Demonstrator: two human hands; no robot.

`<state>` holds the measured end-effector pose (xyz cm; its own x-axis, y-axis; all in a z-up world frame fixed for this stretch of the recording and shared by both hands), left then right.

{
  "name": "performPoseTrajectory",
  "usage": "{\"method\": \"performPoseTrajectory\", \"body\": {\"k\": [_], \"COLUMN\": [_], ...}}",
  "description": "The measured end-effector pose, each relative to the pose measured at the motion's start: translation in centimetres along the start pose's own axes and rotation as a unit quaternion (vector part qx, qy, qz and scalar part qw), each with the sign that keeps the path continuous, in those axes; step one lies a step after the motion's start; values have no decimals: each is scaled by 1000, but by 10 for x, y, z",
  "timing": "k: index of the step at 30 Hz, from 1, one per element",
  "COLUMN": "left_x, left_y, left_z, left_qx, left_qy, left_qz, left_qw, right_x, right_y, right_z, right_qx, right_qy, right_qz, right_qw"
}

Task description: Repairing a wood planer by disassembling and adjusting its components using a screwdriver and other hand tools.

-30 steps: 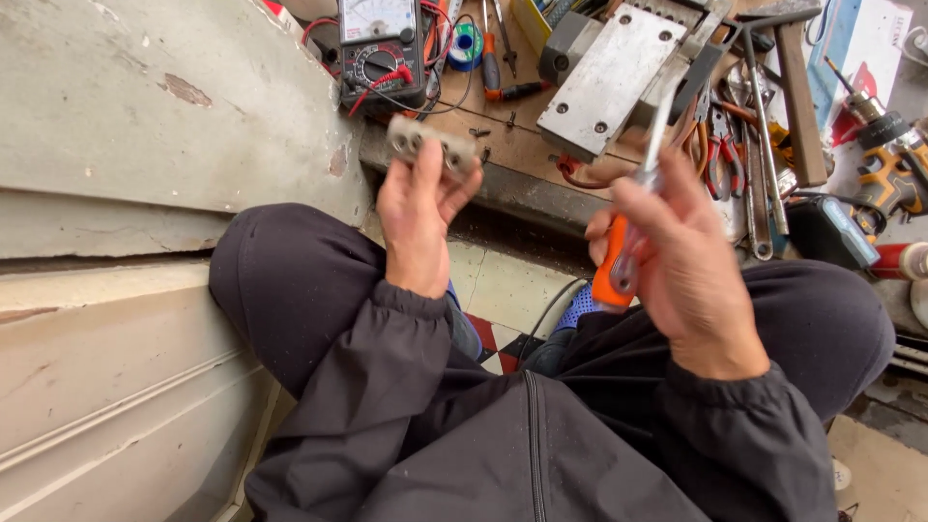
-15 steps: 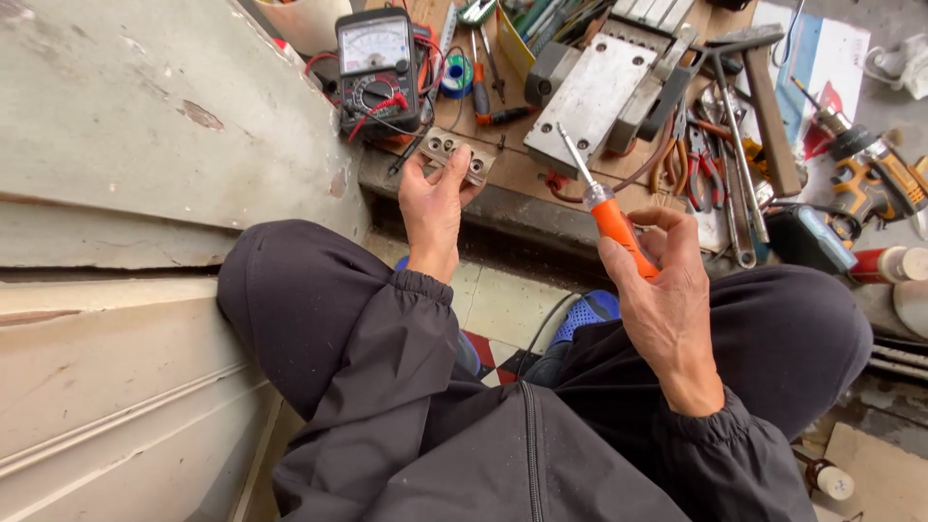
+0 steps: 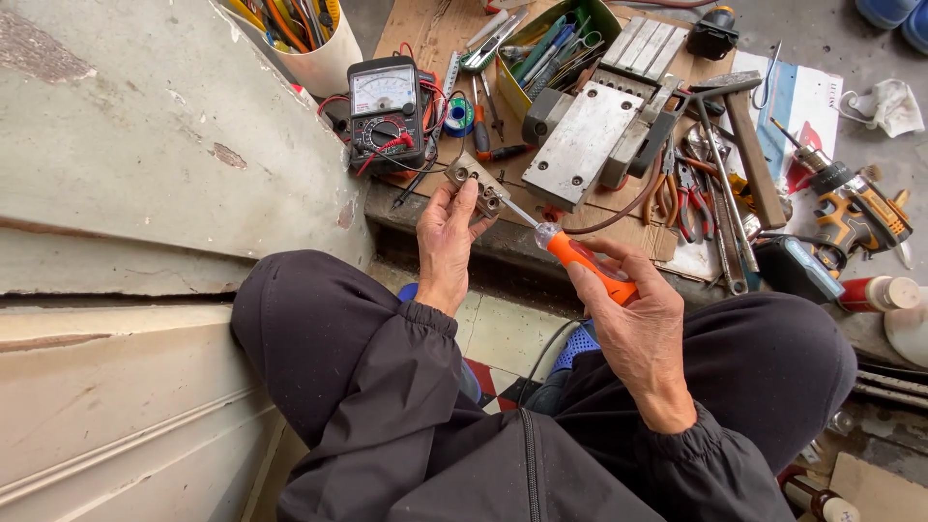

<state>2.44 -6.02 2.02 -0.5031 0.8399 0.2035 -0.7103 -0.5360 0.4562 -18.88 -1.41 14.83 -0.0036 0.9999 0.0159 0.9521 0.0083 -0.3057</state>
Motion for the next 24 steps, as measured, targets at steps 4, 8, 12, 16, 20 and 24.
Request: {"method": "performPoseTrajectory", "body": {"k": [4,8,12,16,20,24], "left_x": [1,2,6,6,10,12], "left_y": [-2,-2,0,0,3,0], "left_z": [1,1,5,5,10,6], "left_qx": [8,5,-1,-9,-41,-168], "left_qy": [1,4,8,10,25,74], "left_qz": [0,6,6,11,4,-8], "left_qw": [1000,1000,1000,1000,999,983], "right_x": [0,-1,-3,-3,-8,-24], "right_y": [4,5,5,5,2,-1], "right_z": [5,5,5,7,7,18], "right_qx": [1,-2,-6,-3,19,76], "right_qy": [7,13,10,12,30,90], "right_qz": [-7,-12,-14,-16,-29,-88], "right_qw": [1000,1000,1000,1000,999,989]}}
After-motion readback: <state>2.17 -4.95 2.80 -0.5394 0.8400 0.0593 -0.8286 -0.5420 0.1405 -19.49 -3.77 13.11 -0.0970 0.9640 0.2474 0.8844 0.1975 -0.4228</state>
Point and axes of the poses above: each hand's wrist, its own x-axis away from the middle knuckle, its own y-axis out of the palm, z = x × y, the point moved 1 cm from there along -x, towards the middle knuckle, and after that the axes turned 4 degrees about y, right-handed, at the moved point
